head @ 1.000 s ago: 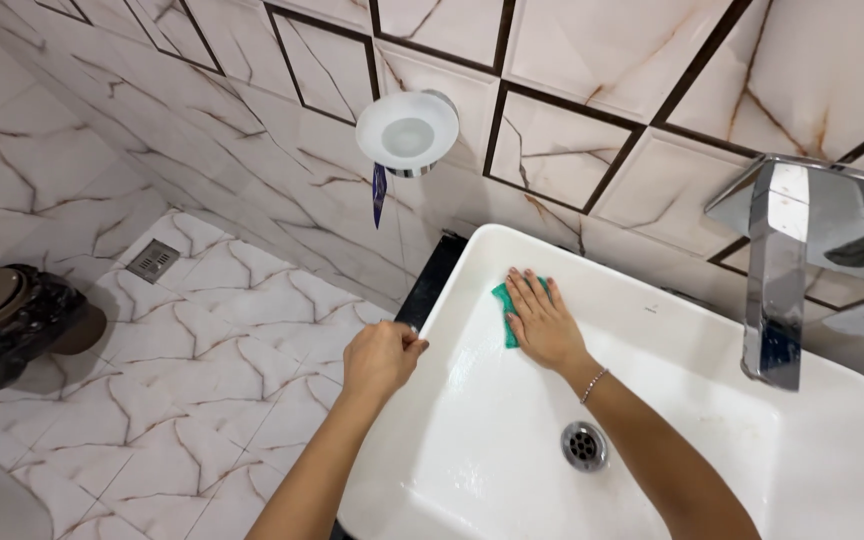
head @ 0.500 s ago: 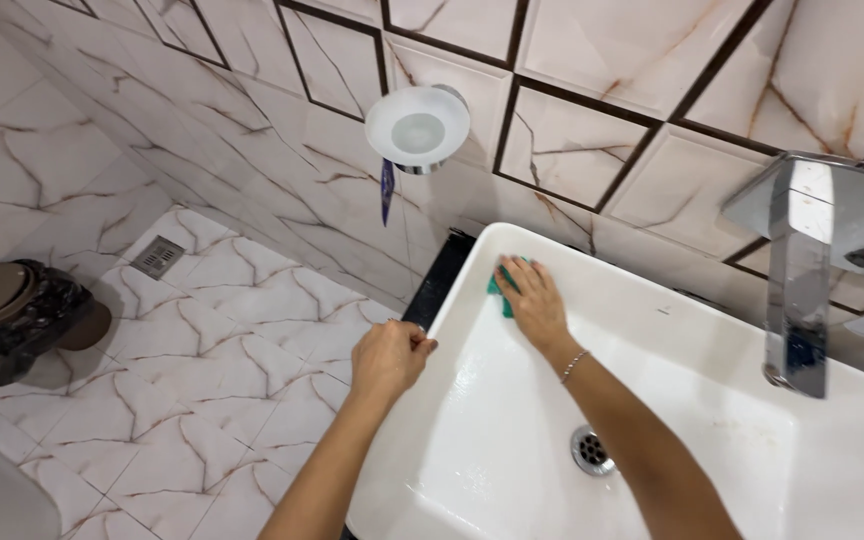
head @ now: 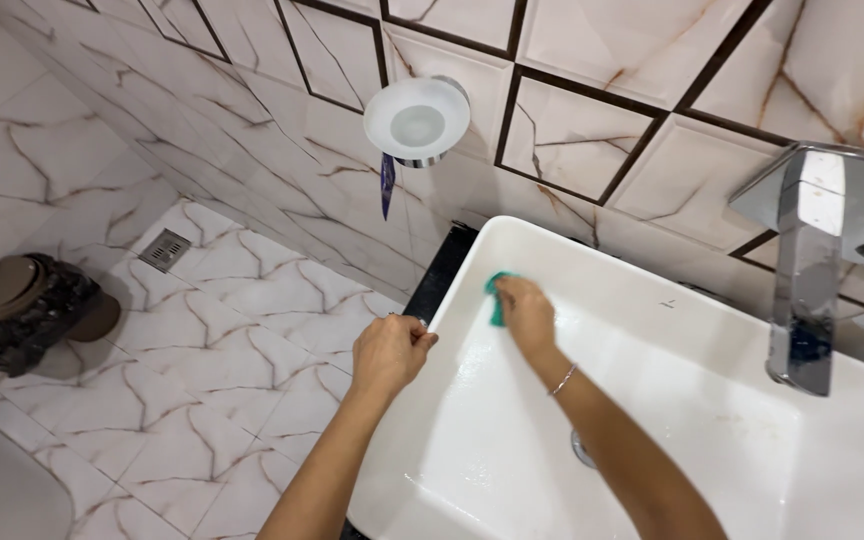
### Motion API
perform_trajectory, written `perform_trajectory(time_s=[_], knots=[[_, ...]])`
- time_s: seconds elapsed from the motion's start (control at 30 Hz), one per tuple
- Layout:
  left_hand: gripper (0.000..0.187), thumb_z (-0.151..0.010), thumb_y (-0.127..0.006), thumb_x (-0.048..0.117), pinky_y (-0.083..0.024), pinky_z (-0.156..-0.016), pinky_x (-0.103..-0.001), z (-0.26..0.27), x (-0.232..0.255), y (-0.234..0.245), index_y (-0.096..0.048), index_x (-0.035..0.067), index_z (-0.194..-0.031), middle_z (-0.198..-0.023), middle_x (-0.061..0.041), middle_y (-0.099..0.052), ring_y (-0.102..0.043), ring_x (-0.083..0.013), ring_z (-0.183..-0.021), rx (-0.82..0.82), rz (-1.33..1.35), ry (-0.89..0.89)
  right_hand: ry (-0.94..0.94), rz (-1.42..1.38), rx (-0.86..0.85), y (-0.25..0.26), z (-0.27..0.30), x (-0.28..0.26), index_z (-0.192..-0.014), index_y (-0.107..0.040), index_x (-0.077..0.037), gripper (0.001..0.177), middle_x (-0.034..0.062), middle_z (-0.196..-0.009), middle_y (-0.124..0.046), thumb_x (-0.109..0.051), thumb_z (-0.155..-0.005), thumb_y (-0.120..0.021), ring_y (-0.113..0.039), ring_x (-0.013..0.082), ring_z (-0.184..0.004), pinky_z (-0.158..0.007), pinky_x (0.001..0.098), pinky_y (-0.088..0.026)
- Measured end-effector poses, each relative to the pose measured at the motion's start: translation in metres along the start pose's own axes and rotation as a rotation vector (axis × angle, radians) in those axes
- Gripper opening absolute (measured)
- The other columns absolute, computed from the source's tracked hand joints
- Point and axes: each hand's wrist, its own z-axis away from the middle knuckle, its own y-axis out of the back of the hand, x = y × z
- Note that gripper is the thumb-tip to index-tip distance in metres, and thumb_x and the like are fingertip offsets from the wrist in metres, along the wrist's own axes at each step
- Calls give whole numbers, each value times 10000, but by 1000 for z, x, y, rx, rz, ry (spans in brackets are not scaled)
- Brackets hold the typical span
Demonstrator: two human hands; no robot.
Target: The person cleans a white rectangular sink and its surrounding black countertop using a sponge and water.
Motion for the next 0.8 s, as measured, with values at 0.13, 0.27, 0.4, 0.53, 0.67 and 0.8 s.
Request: perform_trajectory(time_s=[0.13, 0.27, 0.4, 0.53, 0.67, 0.8], knots=[[169, -820, -809, 279, -543, -611, -364, -9, 2, 7, -816, 111, -801, -671, -75, -744, -700, -220, -609, 4, -5, 4, 116, -71, -229, 11, 30, -20, -979, -701, -102, 141, 88, -1001, -738, -54, -847, -689, -714, 295, -877, -792, 392, -588], [176, -853, -789, 285, -547, -599, -363, -4, 7, 10, -800, 110, -837, -668, -73, -737, -702, -228, -590, -34, -32, 30, -239, 27, -416, 16, -8, 1, -1060, -681, -129, 144, 115, -894, -695, -90, -974, -572, -701, 296, -864, -787, 422, -576], [172, -846, -795, 272, -534, -592, -364, -5, 11, 9, -805, 103, -819, -649, -80, -740, -692, -230, -586, -14, -18, 23, -121, 228, -298, -1, 12, -17, -972, -697, -97, 143, 117, -948, -697, -40, -862, -625, -673, 304, -937, -776, 430, -572], [162, -821, -810, 272, -538, -594, -356, -2, 3, 5, -813, 110, -813, -667, -82, -741, -697, -227, -595, 11, -21, -6, 104, 52, -254, 7, 36, -22, -947, -693, -84, 126, 72, -970, -716, -45, -833, -656, -672, 280, -949, -734, 395, -582], [174, -838, -798, 276, -549, -592, -351, -5, 1, 3, -806, 102, -828, -680, -76, -747, -704, -220, -592, 18, -34, -13, 182, 311, -334, 7, -11, 6, -972, -696, -67, 205, 96, -1012, -646, 27, -791, -671, -627, 291, -936, -731, 393, -572], [169, -835, -799, 280, -537, -593, -360, 0, 3, 2, -819, 112, -841, -680, -82, -750, -697, -221, -592, 11, -41, -6, 292, 494, -242, 11, -10, 24, -906, -651, -61, 147, 85, -994, -601, 4, -775, -663, -612, 264, -957, -780, 370, -569]])
